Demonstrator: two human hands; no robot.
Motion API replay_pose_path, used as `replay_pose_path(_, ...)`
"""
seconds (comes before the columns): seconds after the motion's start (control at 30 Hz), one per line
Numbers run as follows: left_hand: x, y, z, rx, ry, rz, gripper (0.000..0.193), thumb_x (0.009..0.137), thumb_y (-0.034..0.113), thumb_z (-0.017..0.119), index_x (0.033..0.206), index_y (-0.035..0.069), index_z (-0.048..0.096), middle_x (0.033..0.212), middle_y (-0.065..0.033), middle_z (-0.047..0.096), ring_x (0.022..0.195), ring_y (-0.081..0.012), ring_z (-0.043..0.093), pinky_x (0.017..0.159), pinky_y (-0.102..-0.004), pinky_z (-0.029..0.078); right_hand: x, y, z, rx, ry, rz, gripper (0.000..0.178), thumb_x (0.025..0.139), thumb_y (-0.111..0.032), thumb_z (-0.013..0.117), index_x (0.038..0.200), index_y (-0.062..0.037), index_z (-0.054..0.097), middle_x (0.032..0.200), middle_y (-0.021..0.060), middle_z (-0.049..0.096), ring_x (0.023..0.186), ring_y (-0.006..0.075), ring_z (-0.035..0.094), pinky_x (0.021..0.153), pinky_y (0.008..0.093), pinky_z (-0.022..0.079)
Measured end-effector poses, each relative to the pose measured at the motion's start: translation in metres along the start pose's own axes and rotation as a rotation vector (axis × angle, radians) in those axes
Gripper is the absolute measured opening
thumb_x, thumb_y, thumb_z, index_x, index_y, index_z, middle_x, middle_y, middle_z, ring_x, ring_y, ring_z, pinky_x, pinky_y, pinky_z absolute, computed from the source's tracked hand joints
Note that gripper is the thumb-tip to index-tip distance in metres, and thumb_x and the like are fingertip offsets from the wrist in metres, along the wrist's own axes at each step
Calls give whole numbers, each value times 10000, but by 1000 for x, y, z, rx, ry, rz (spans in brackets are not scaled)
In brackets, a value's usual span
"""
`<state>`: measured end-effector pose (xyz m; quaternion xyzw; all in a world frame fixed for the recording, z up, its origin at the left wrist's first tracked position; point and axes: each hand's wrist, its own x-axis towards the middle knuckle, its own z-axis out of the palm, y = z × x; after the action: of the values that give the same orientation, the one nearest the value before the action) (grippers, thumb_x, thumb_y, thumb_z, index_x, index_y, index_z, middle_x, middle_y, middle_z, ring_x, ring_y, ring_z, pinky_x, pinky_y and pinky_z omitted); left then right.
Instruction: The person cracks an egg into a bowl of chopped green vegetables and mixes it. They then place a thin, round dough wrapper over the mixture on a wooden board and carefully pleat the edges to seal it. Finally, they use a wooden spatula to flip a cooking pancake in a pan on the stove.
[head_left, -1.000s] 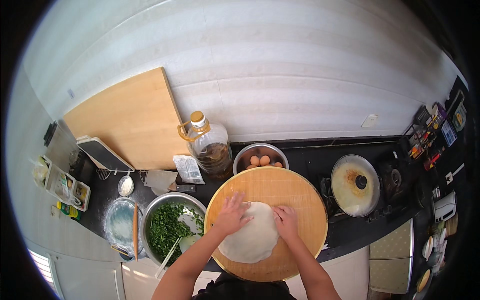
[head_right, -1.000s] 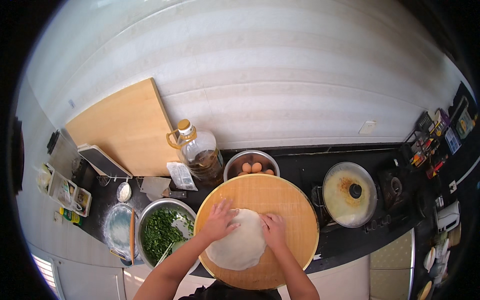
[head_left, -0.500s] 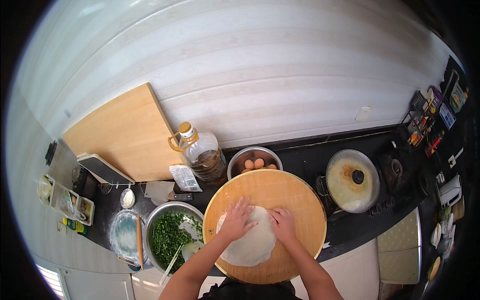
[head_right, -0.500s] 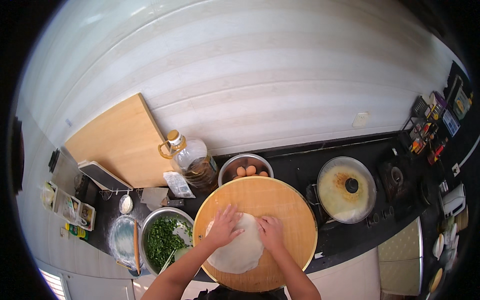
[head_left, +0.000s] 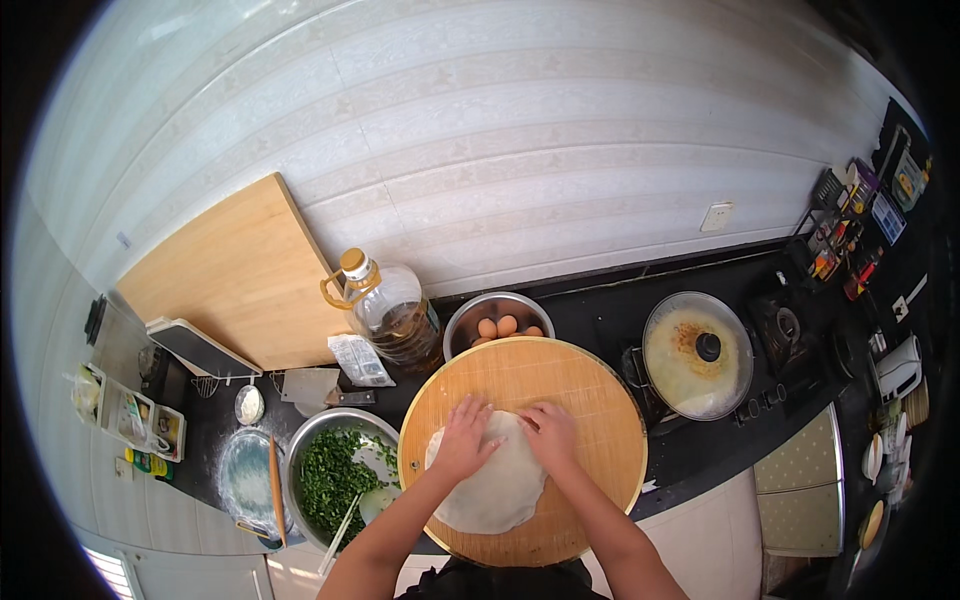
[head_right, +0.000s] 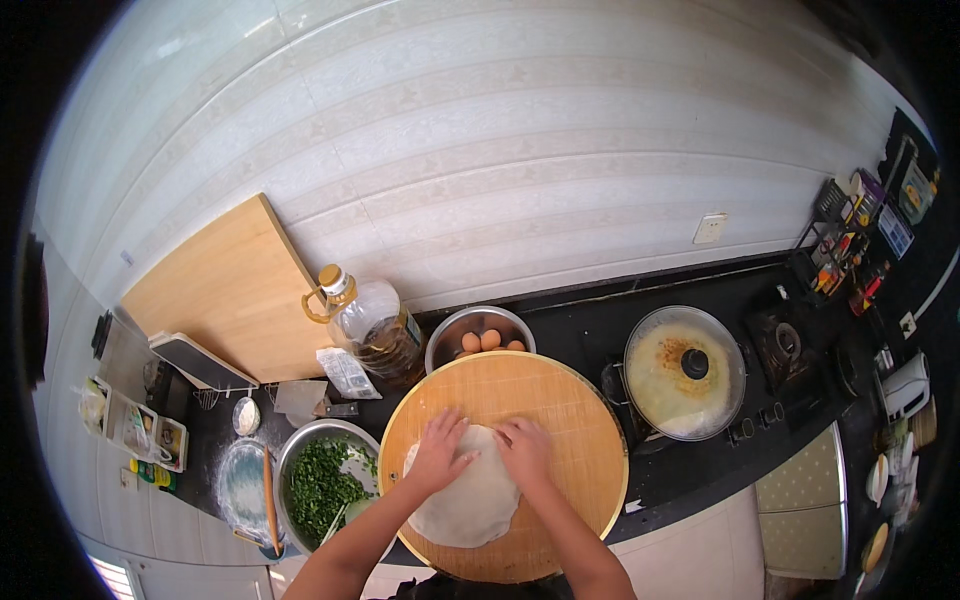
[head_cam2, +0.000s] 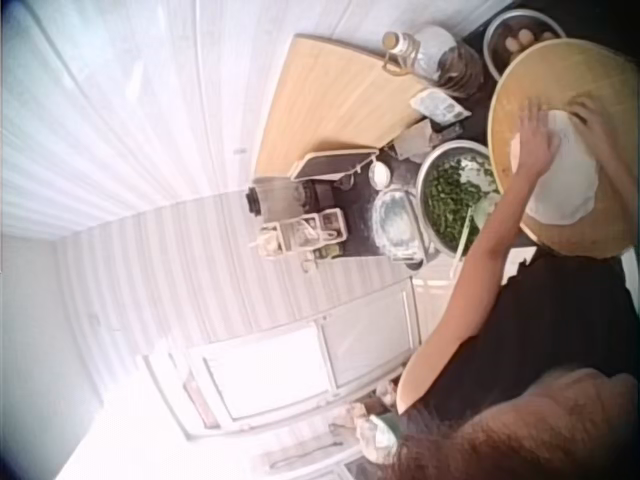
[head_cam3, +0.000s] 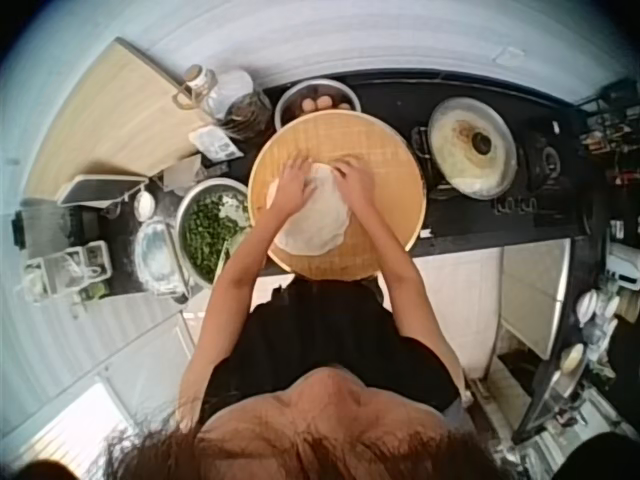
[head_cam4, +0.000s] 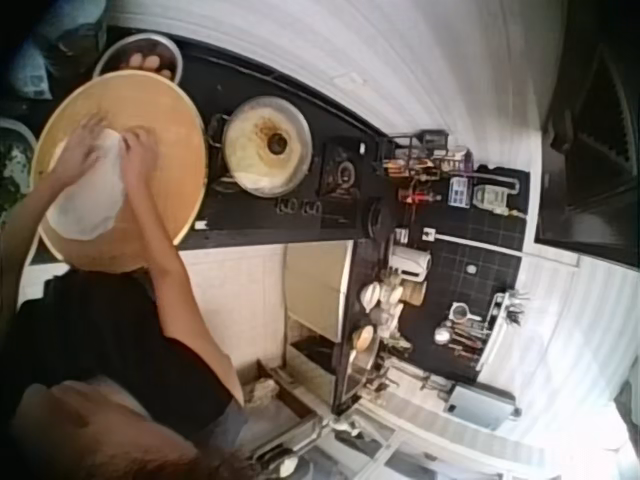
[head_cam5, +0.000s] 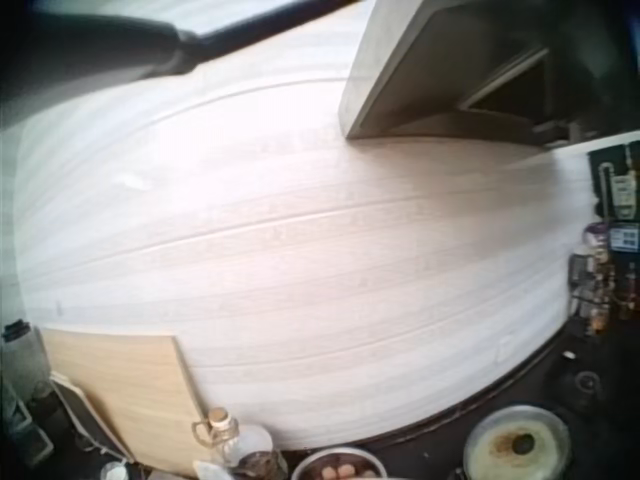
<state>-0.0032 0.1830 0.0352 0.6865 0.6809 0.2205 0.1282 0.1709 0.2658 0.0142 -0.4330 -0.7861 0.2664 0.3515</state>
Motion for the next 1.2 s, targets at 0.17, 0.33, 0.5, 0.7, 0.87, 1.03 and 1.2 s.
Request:
replay_pose_path(0.17,8,-13,13,-59,95,-52,389,784,241,693,1106,36,620,1393,-245,396,1315,-456,299,1079,-501,258,8,-3,6,-4,-19,-38,142,749,-182,707,874,-114,718,920,68,647,907,281,586,796,394,464)
replay_pose_path(0.33,17,-12,15,-85,112,-69,291,759,163,687,1021,44,644,1360,-242,436,1312,-456,307,1078,-497,265,18,-4,15,-6,-75,-78,122,736,-199,718,833,-124,716,887,48,637,894,272,577,798,397,449)
replay_pose_path(0.5,21,-26,22,-100,105,-34,266,730,115,689,982,46,644,1341,-237,455,1300,-451,321,1087,-493,260,22,-2,20,-20,-132,-94,98,717,-198,728,770,-123,693,840,38,621,871,260,570,779,392,432)
replay_pose_path(0.7,30,-29,20,-100,94,19,217,701,82,693,907,50,632,1304,-236,481,1279,-442,345,1087,-492,266,19,5,22,20,-122,-119,92,715,-148,726,775,-120,662,851,33,626,880,262,569,782,399,421)
replay_pose_path(0.87,35,-25,19,-67,66,20,149,718,84,676,856,60,624,1314,-218,479,1286,-446,337,1079,-494,270,19,3,21,42,-123,-82,85,725,-126,717,780,-108,655,874,39,636,889,263,571,792,398,419)
replay_pose_path(1.03,39,-23,18,-73,101,16,91,755,82,655,828,52,610,1343,-203,463,1267,-483,333,1056,-516,285,21,-1,19,43,-109,-73,91,723,-122,717,778,-97,649,861,48,638,880,269,573,798,399,422)
replay_pose_path(1.2,39,-24,24,-104,146,-61,99,756,105,672,821,46,624,1336,-193,476,1269,-456,351,1050,-494,302,22,-2,21,27,-95,-62,99,721,-126,719,765,-92,638,841,49,635,871,273,575,796,403,424)
